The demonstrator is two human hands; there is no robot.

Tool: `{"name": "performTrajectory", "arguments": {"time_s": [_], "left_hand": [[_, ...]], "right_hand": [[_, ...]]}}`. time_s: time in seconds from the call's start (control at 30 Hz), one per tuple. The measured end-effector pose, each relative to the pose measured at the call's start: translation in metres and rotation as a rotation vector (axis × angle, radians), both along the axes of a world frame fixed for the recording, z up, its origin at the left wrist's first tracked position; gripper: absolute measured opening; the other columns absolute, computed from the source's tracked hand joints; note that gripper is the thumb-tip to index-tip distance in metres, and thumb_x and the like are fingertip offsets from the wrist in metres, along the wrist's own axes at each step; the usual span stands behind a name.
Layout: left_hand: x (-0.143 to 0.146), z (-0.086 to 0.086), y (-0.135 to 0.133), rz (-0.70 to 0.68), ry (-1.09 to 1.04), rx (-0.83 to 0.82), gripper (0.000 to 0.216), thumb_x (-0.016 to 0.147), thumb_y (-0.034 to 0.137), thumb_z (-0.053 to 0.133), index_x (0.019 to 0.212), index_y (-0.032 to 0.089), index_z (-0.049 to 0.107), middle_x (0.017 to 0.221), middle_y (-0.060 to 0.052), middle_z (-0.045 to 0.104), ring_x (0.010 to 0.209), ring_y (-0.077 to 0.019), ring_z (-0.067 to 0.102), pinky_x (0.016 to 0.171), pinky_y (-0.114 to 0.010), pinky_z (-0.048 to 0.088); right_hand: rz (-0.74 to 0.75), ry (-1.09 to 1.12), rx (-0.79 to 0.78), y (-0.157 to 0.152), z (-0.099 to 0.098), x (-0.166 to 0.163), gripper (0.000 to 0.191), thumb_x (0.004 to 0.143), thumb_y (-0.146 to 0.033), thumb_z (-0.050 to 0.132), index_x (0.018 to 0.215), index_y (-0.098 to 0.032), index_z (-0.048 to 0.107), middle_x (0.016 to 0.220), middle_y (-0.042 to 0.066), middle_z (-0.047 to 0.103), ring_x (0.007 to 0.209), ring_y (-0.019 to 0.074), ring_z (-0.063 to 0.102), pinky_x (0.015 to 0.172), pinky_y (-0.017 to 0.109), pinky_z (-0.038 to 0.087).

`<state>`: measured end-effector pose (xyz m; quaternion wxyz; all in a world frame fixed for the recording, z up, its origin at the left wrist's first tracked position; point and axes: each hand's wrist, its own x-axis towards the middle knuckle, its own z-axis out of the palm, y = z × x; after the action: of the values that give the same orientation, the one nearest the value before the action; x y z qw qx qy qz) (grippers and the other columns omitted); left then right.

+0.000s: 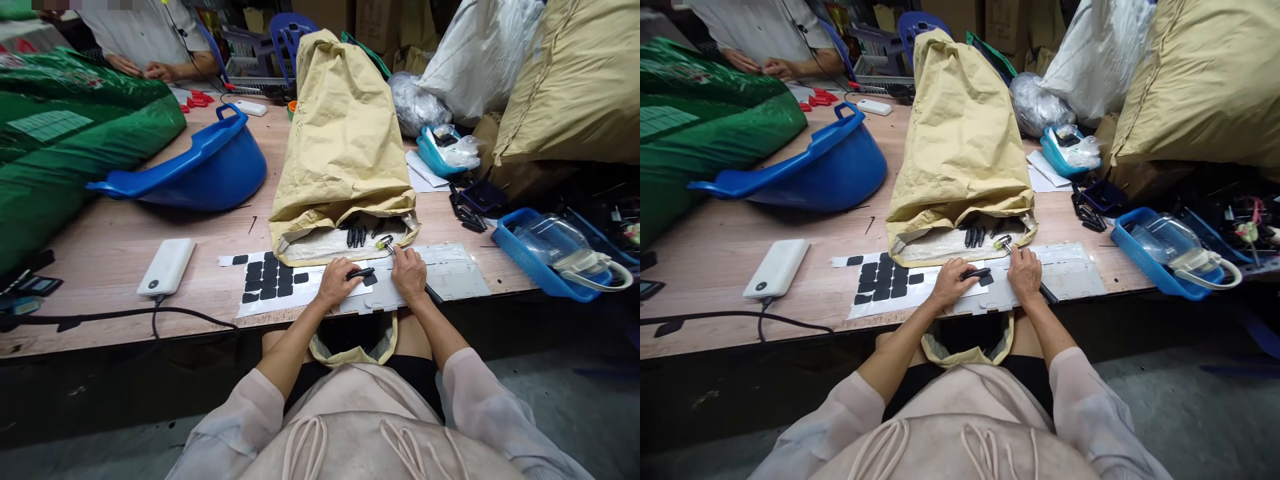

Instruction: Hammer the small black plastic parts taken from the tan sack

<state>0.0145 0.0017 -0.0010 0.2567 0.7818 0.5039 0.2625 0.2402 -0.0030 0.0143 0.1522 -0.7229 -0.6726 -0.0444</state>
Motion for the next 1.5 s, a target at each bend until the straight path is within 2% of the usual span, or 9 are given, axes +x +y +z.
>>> {"name": "performTrajectory", "arguments": {"time_s": [0.13,0.23,0.33,0.6,0.8,1.0,1.23,1.37,1.5], "left_hand": [[0.001,0.001,0.0,0.018,-0.031,-0.011,0.013,0.088,0.027,0.075,0.101,0.025,0.077,0.091,-0.004,0.067,0.097,-0.0249,0.059,0.092,-0.04,0.046],[0.002,0.001,0.0,0.027,-0.043,-0.01,0.013,0.086,0.026,0.076,0.099,0.025,0.076,0.091,-0.004,0.067,0.096,-0.0249,0.06,0.092,-0.04,0.047],[0.003,0.001,0.0,0.051,-0.056,-0.019,0.016,0.083,0.023,0.077,0.099,0.024,0.075,0.093,-0.003,0.069,0.096,-0.0243,0.06,0.091,-0.039,0.047],[0.004,0.005,0.001,0.063,-0.051,-0.041,0.016,0.082,0.021,0.075,0.098,0.024,0.075,0.094,-0.003,0.07,0.098,-0.0245,0.06,0.092,-0.039,0.047],[0.004,0.003,0.002,0.067,-0.058,-0.047,0.016,0.083,0.023,0.076,0.099,0.025,0.074,0.096,-0.003,0.07,0.098,-0.0244,0.06,0.092,-0.04,0.047],[0.006,0.002,0.003,0.082,-0.054,-0.044,0.015,0.083,0.024,0.078,0.098,0.024,0.074,0.096,-0.003,0.07,0.098,-0.0247,0.06,0.09,-0.039,0.047],[0.003,0.001,0.003,0.052,-0.058,-0.046,0.014,0.085,0.026,0.076,0.1,0.024,0.075,0.097,-0.004,0.07,0.1,-0.0251,0.06,0.093,-0.04,0.047],[0.001,0.004,0.002,0.024,-0.067,-0.062,0.012,0.095,0.031,0.067,0.1,0.024,0.075,0.094,-0.003,0.068,0.1,-0.0245,0.059,0.094,-0.04,0.045],[-0.001,0.007,0.001,0.015,-0.042,-0.079,0.026,0.105,0.031,0.05,0.091,0.022,0.07,0.092,-0.004,0.065,0.095,-0.023,0.056,0.091,-0.04,0.043]], "right_hand": [[0.071,0.211,0.063,-0.015,0.011,0.001,0.041,0.104,-0.024,0.041,0.137,-0.02,0.066,0.11,0.011,0.07,0.101,0.0237,0.062,0.087,0.033,0.047],[0.201,0.399,0.092,-0.037,0.018,-0.005,0.042,0.106,-0.028,0.039,0.138,-0.02,0.065,0.12,0.012,0.072,0.108,0.0227,0.066,0.093,0.033,0.053],[0.285,0.465,0.076,-0.054,0.024,-0.014,0.042,0.107,-0.029,0.04,0.139,-0.02,0.064,0.121,0.012,0.073,0.11,0.0215,0.068,0.096,0.033,0.055],[0.254,0.323,0.021,-0.068,0.025,-0.024,0.043,0.106,-0.023,0.041,0.141,-0.024,0.064,0.106,0.008,0.071,0.097,0.0194,0.068,0.084,0.027,0.054],[0.283,0.391,0.034,-0.069,0.027,-0.028,0.042,0.106,-0.024,0.04,0.14,-0.024,0.065,0.106,0.008,0.07,0.095,0.0194,0.068,0.088,0.029,0.054],[0.296,0.346,-0.018,-0.07,0.024,-0.039,0.041,0.106,-0.024,0.041,0.137,-0.023,0.068,0.101,0.007,0.07,0.089,0.0187,0.067,0.079,0.026,0.052],[0.121,0.201,0.104,-0.033,0.022,-0.013,0.039,0.106,-0.026,0.044,0.136,-0.024,0.069,0.108,0.008,0.07,0.094,0.0202,0.064,0.077,0.028,0.046],[0.063,0.005,0.072,-0.011,0.007,0.0,0.037,0.102,-0.02,0.049,0.13,-0.022,0.073,0.098,0.009,0.068,0.089,0.0224,0.057,0.076,0.032,0.038],[0.05,-0.105,0.086,-0.009,-0.008,-0.001,0.038,0.102,-0.02,0.049,0.134,-0.023,0.07,0.097,0.009,0.064,0.089,0.0232,0.051,0.073,0.034,0.031]]}}
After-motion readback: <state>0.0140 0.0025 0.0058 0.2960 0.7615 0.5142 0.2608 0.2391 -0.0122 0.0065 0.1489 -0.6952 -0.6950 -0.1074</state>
